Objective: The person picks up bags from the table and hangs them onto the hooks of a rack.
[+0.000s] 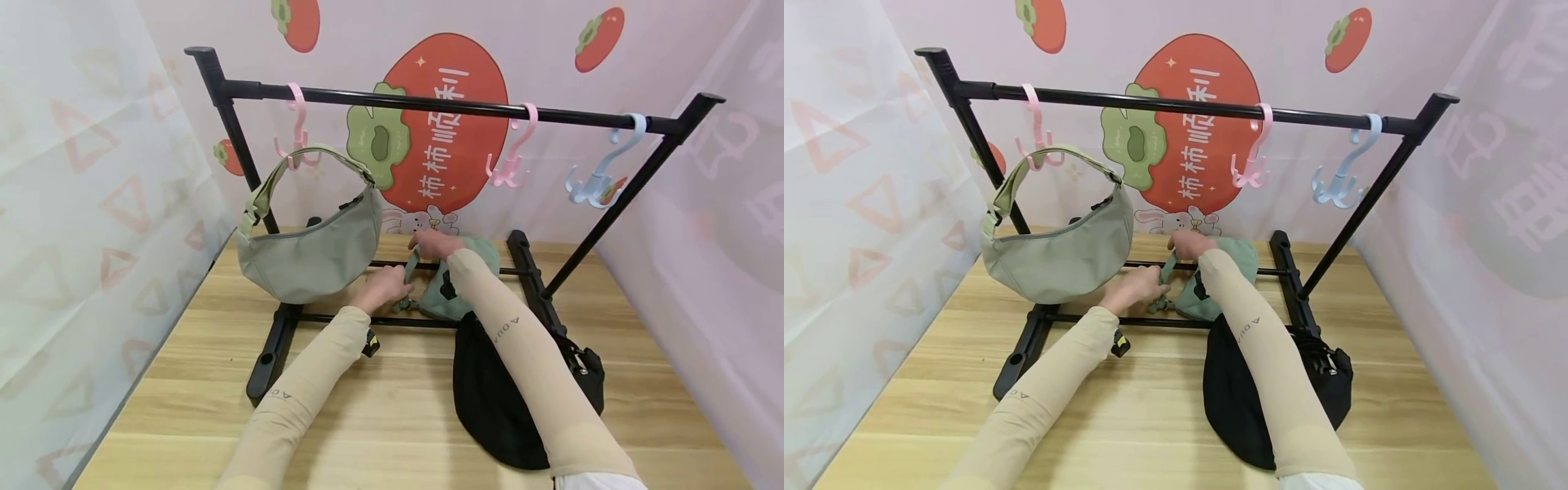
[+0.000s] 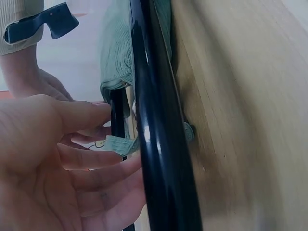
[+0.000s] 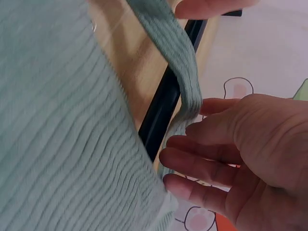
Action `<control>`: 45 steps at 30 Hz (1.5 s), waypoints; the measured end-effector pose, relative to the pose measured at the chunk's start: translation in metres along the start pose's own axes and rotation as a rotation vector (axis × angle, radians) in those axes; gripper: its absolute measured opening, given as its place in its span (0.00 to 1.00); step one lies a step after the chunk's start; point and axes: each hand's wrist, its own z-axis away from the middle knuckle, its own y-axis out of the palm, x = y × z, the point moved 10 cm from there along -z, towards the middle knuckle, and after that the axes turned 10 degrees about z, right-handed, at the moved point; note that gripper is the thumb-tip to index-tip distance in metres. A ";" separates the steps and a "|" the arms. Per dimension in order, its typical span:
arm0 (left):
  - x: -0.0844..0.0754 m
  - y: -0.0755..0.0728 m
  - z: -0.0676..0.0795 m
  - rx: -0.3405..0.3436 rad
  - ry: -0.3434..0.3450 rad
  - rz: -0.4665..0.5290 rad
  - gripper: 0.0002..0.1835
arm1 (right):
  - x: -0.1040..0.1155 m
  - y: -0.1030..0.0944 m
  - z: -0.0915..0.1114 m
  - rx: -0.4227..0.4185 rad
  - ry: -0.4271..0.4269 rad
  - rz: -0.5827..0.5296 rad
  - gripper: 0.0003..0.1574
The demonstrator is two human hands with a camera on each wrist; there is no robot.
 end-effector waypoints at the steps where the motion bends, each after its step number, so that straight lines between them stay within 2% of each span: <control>1: 0.001 0.001 -0.001 0.002 -0.006 -0.016 0.17 | 0.001 0.001 0.000 -0.005 -0.006 0.010 0.27; 9: 0.006 0.008 -0.006 0.042 -0.040 -0.072 0.21 | 0.002 0.002 -0.001 -0.059 0.002 0.074 0.19; 14: 0.008 0.009 -0.006 0.036 -0.035 -0.078 0.19 | 0.004 -0.003 -0.002 -0.071 -0.006 0.079 0.14; 19: 0.006 0.009 -0.006 0.018 -0.027 -0.056 0.15 | 0.001 -0.006 -0.002 -0.058 -0.001 0.082 0.11; 24: 0.004 0.010 -0.005 0.019 -0.014 -0.009 0.14 | 0.002 -0.009 0.001 -0.047 -0.024 0.089 0.14; 33: 0.008 0.010 -0.005 -0.028 0.004 0.073 0.13 | 0.011 -0.022 0.008 -0.136 -0.098 0.174 0.13; 39: 0.008 0.007 -0.002 -0.066 0.013 0.157 0.08 | 0.018 -0.035 0.020 -0.202 -0.133 0.161 0.12; 45: -0.002 -0.005 0.005 -0.127 0.076 0.177 0.07 | 0.022 -0.049 0.032 -0.279 -0.167 0.156 0.14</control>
